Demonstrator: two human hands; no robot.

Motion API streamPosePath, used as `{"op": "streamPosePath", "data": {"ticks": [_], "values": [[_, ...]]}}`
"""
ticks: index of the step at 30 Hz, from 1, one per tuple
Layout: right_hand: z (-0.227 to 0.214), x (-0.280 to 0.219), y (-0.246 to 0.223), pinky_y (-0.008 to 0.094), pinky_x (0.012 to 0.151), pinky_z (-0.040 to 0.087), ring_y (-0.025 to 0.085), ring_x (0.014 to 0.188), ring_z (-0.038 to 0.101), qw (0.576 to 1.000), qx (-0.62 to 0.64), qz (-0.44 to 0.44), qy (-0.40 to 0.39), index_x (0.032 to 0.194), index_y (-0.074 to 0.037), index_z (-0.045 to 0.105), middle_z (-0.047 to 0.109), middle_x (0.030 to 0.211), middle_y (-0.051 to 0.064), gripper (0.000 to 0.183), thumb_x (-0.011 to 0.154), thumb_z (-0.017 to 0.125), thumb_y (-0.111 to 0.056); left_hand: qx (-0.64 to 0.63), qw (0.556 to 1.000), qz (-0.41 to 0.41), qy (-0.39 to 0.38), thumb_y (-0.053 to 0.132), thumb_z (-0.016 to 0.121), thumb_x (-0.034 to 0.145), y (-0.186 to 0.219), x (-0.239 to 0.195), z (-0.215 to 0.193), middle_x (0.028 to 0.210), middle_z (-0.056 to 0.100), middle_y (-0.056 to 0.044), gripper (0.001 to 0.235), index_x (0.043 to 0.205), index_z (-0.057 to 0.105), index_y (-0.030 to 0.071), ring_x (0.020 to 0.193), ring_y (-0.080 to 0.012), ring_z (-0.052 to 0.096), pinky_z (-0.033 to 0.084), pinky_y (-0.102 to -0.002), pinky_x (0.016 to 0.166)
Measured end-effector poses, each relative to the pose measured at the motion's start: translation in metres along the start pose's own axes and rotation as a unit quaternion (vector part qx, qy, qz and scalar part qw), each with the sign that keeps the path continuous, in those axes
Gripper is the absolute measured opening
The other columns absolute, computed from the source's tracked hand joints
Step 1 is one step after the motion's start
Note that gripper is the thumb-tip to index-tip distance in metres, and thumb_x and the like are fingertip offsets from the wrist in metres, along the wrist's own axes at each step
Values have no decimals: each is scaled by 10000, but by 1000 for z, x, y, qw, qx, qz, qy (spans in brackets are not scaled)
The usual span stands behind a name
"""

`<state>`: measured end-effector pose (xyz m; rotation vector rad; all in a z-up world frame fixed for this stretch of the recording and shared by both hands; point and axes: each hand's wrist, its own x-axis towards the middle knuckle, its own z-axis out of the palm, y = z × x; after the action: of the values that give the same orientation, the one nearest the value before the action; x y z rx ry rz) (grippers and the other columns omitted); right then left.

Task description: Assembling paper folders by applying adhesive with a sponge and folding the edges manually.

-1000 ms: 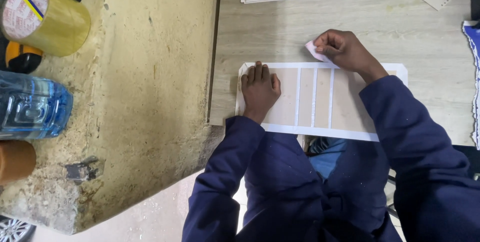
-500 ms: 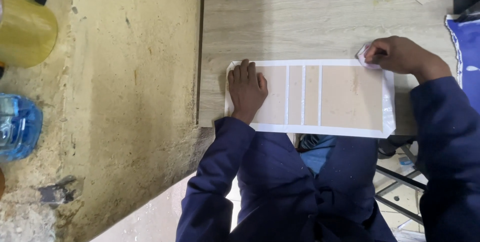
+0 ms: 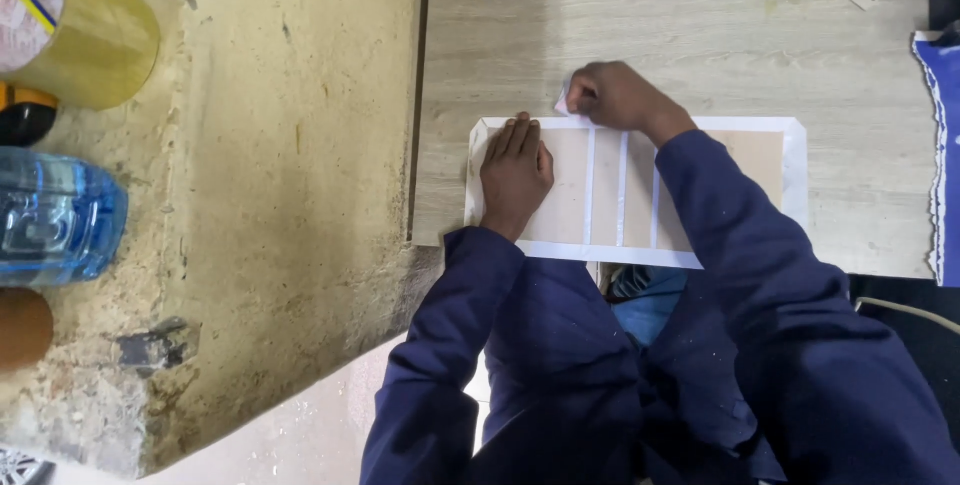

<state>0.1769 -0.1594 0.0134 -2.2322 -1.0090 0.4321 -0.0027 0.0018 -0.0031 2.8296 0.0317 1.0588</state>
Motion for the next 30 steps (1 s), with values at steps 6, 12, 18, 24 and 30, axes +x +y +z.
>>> {"op": "streamPosePath", "data": {"ticks": [6,12,18,24,30], "values": [[24,47,-34,542,791,580,447,895,753,999,6,-41,-15,938,-86,816,755,886,188,49,930,800,-131,33,999,19,17,161,729,906,2,0,2,1054,843,-84,162,1015,837,112,1017,-242,820,644,-335,907],[78,71,-59,533,781,562,435,867,731,996,12,-85,-2,920,-120,787,697,854,151,79,946,783,-195,5,999,30,19,228,780,917,0,-8,1,670,731,-16,200,737,753,147,666,-172,758,627,-279,691],[21,-4,-14,547,824,567,469,935,735,998,-34,-28,-35,918,-99,771,716,896,196,107,915,809,-199,-6,998,28,63,184,801,898,-3,-9,0,723,746,1,127,797,726,166,652,-160,758,608,-250,646],[-91,-105,57,612,919,571,521,1065,749,983,-105,147,-38,1054,-94,821,822,1061,231,162,902,781,-131,-170,983,-71,-14,354,718,1059,4,9,-48,772,794,-96,337,885,815,82,683,-221,788,631,-314,618],[-116,-126,103,594,1050,501,430,1309,648,933,-328,128,79,1496,-77,694,657,1554,155,806,696,738,19,-287,945,-139,-69,387,583,1116,43,-34,-109,495,285,78,665,514,349,228,438,-105,268,231,-322,492]]}}
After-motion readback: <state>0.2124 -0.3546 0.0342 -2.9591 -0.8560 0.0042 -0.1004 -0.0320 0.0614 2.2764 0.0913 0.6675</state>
